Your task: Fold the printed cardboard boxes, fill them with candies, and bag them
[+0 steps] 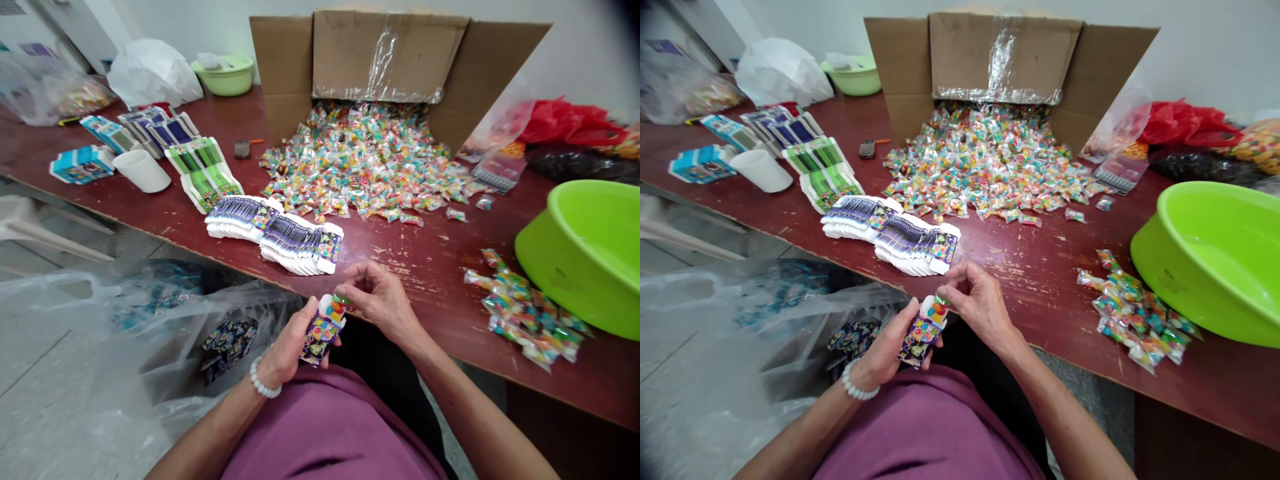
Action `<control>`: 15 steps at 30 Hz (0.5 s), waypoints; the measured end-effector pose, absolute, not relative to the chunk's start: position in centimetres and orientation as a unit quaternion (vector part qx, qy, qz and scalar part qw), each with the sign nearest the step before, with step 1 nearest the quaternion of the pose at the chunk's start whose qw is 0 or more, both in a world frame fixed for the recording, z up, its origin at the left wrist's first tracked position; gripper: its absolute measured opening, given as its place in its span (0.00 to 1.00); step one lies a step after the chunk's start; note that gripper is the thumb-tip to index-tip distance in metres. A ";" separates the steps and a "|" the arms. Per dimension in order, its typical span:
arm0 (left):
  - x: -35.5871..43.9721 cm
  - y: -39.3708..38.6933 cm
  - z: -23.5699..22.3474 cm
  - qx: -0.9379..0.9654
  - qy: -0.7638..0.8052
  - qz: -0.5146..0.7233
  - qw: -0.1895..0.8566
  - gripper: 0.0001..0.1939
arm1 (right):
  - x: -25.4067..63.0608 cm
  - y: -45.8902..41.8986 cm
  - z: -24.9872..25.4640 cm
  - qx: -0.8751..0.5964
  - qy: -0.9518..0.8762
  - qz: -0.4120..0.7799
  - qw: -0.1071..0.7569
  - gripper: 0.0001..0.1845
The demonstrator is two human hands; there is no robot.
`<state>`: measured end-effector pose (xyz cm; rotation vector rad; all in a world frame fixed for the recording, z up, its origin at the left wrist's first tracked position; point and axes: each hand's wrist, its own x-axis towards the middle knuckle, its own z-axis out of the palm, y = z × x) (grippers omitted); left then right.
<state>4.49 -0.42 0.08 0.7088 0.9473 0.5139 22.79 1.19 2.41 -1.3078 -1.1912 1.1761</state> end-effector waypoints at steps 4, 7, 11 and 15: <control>4.4 -0.5 0.0 0.329 0.440 0.236 0.801 0.34 | 23.0 1.0 2.5 -0.544 -0.487 0.477 0.489 0.13; 4.5 -0.6 0.1 0.323 0.438 0.239 0.804 0.34 | 22.6 0.5 2.7 -0.555 -0.502 0.456 0.482 0.13; 4.8 -0.7 0.3 0.315 0.432 0.254 0.806 0.34 | 21.6 -0.5 3.1 -0.562 -0.549 0.424 0.450 0.09; 5.0 -0.7 0.3 0.308 0.435 0.262 0.805 0.35 | 21.7 -0.7 3.3 -0.551 -0.506 0.462 0.476 0.10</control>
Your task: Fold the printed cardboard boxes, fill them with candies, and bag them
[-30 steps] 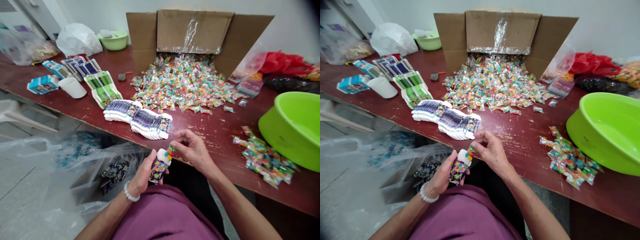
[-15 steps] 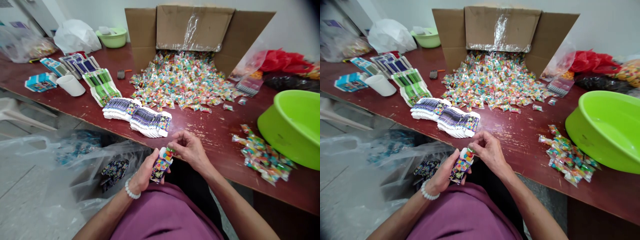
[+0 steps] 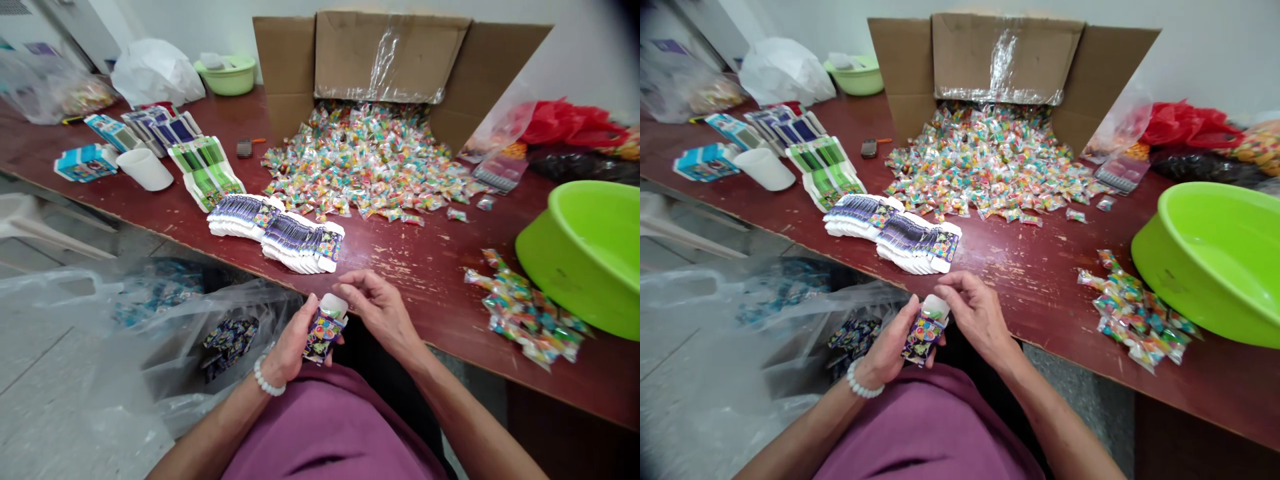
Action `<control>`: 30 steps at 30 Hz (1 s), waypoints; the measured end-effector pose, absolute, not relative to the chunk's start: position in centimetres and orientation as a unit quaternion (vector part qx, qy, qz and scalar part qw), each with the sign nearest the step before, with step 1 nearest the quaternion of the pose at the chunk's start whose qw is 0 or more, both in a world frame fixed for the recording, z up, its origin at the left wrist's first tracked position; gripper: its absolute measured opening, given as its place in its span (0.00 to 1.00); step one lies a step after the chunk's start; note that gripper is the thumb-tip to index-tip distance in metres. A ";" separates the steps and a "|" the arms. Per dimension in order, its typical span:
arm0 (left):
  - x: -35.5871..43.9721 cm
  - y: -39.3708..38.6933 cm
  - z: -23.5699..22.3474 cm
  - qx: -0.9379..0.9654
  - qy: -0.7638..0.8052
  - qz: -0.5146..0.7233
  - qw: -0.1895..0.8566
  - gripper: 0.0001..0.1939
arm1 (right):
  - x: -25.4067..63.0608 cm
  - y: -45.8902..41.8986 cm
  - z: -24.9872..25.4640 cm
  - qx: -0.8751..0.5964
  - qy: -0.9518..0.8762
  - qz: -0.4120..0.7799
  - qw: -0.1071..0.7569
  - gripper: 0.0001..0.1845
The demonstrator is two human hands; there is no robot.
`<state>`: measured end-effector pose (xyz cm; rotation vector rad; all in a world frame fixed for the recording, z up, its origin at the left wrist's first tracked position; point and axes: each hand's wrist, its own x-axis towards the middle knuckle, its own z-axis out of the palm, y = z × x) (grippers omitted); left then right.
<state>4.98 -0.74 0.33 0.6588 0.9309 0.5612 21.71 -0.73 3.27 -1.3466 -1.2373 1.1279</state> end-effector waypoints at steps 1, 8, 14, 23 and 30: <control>4.9 -0.7 0.3 0.307 0.436 0.264 0.804 0.35 | 21.9 -0.7 3.2 -0.547 -0.479 0.477 0.493 0.11; 4.9 -0.7 0.7 0.311 0.414 0.312 0.796 0.27 | 22.1 -2.2 1.9 -0.504 -0.362 0.619 0.481 0.19; 5.5 -1.1 1.1 0.328 0.413 0.343 0.777 0.21 | 19.7 -3.1 1.1 -0.495 -0.389 0.583 0.514 0.17; 5.3 -0.9 1.0 0.233 0.386 0.328 0.830 0.23 | 20.4 -3.0 1.2 -0.464 -0.358 0.612 0.531 0.15; 5.4 -0.9 1.6 0.212 0.417 0.351 0.811 0.21 | 20.0 -4.1 0.5 -0.510 -0.461 0.448 0.572 0.07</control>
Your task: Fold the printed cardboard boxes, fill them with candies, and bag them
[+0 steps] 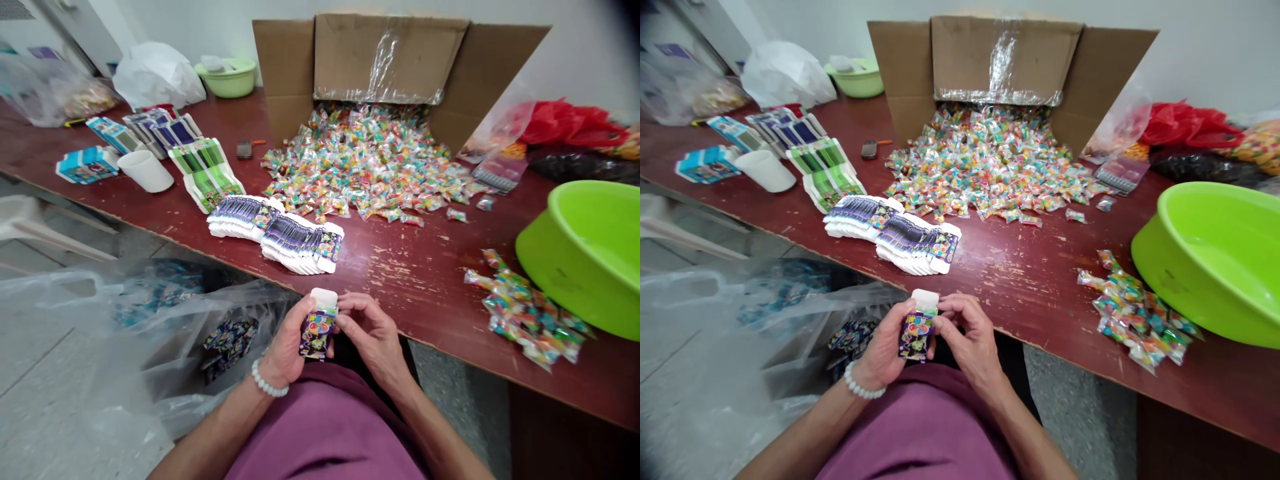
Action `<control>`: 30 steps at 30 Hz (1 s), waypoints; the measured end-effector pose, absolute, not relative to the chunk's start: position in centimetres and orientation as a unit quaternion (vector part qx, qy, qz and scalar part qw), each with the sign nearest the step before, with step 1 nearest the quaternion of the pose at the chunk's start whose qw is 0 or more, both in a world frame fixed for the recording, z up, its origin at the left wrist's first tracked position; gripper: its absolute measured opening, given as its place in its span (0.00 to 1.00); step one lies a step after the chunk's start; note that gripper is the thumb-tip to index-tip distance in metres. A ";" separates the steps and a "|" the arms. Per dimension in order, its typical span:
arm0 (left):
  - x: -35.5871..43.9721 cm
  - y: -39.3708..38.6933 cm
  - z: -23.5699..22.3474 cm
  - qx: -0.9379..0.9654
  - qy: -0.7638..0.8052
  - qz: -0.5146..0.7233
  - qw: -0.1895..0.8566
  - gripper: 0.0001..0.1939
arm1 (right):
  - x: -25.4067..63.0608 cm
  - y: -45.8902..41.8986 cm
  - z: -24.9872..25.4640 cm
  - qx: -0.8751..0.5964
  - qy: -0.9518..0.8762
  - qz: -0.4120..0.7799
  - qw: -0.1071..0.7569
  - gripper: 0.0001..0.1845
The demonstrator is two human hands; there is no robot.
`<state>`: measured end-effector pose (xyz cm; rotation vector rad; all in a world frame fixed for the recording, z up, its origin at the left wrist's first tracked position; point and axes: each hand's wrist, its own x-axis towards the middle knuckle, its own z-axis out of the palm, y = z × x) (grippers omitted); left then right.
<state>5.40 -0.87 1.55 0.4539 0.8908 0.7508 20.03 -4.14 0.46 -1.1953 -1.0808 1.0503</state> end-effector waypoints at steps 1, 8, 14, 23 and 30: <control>5.5 -1.0 1.6 0.213 0.420 0.358 0.806 0.21 | 19.9 -4.2 0.4 -0.511 -0.489 0.436 0.557 0.06; 5.5 -1.1 1.6 0.210 0.398 0.357 0.819 0.23 | 19.8 -3.3 -0.2 -0.493 -0.401 0.526 0.565 0.09; 5.2 -0.9 1.5 0.229 0.410 0.358 0.807 0.24 | 20.6 -3.0 0.6 -0.505 -0.612 0.364 0.487 0.10; 5.4 -0.9 1.5 0.236 0.403 0.360 0.807 0.21 | 21.4 -2.6 0.9 -0.492 -0.605 0.427 0.458 0.07; 5.5 -0.8 1.4 0.202 0.398 0.364 0.817 0.24 | 20.0 -3.1 -0.1 -0.507 -0.480 0.477 0.535 0.13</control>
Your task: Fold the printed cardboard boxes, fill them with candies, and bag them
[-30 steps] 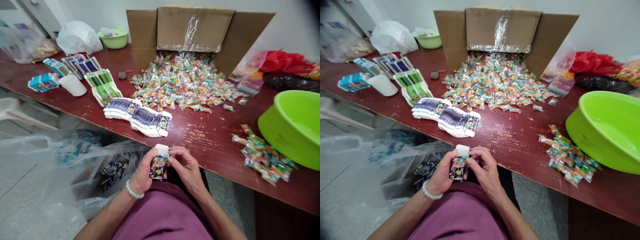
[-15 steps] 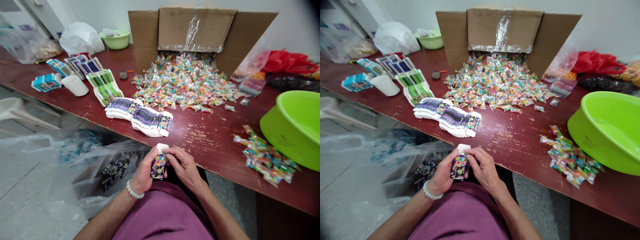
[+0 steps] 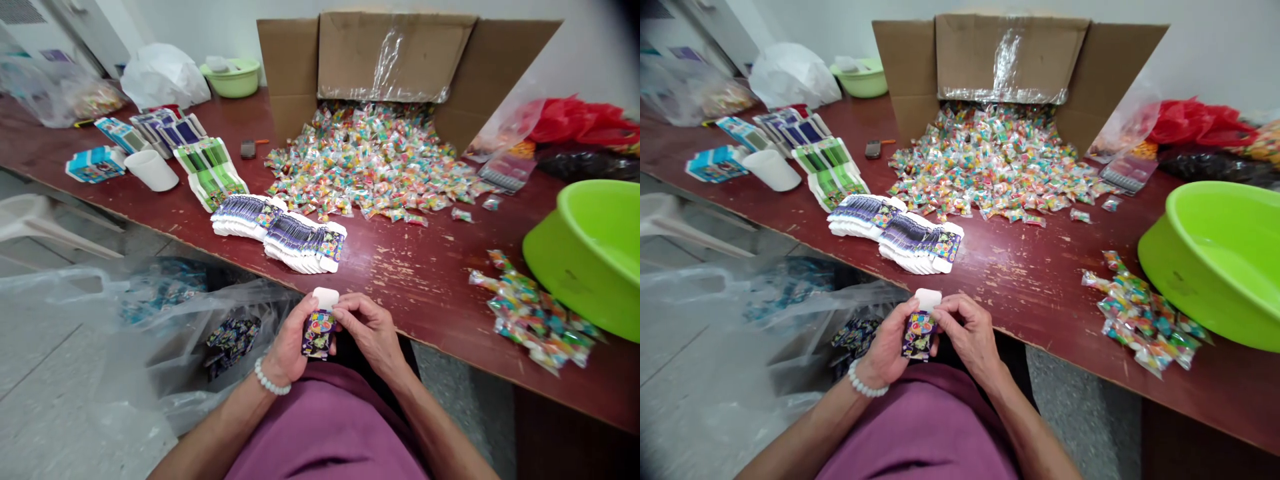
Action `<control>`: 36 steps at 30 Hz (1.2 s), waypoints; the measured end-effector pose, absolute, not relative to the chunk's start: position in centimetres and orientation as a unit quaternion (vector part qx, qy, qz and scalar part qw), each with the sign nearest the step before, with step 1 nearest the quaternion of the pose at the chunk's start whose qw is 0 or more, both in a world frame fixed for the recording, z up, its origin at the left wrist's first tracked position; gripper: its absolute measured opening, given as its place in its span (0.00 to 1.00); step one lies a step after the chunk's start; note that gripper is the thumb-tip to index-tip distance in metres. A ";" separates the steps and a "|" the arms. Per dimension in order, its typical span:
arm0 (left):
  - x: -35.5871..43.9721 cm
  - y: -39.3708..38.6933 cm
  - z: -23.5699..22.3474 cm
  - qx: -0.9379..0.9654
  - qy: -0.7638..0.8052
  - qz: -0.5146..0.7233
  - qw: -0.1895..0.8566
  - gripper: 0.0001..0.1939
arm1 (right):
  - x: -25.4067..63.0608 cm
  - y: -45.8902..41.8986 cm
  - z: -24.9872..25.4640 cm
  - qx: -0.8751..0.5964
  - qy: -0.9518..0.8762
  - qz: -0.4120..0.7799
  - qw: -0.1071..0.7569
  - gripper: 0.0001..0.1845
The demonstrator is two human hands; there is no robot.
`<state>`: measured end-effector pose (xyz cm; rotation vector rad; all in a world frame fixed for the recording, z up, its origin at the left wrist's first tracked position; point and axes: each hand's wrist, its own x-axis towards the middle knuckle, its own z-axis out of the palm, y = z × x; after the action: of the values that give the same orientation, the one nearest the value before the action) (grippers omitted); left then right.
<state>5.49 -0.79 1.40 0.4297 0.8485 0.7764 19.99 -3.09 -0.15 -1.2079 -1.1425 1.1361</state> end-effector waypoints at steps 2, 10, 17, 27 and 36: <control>5.6 -0.9 1.2 0.196 0.402 0.363 0.818 0.25 | 19.9 -2.9 0.0 -0.500 -0.426 0.520 0.545 0.12; 5.4 -0.6 1.3 0.188 0.359 0.348 0.845 0.26 | 21.5 -2.4 1.6 -0.468 -0.597 0.463 0.459 0.08; 5.4 -0.4 1.5 0.203 0.382 0.296 0.852 0.29 | 21.1 -2.1 1.9 -0.457 -0.532 0.561 0.441 0.11; 5.2 -0.6 1.3 0.267 0.393 0.276 0.836 0.38 | 20.1 -1.8 1.9 -0.460 -0.398 0.630 0.482 0.12; 4.5 0.0 2.0 0.194 0.395 0.297 0.847 0.23 | 19.5 -3.6 0.8 -0.495 -0.659 0.365 0.433 0.09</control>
<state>4.54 0.02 1.95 0.4085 0.8326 0.6268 19.48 -3.56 0.79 -1.2337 -1.6416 0.9101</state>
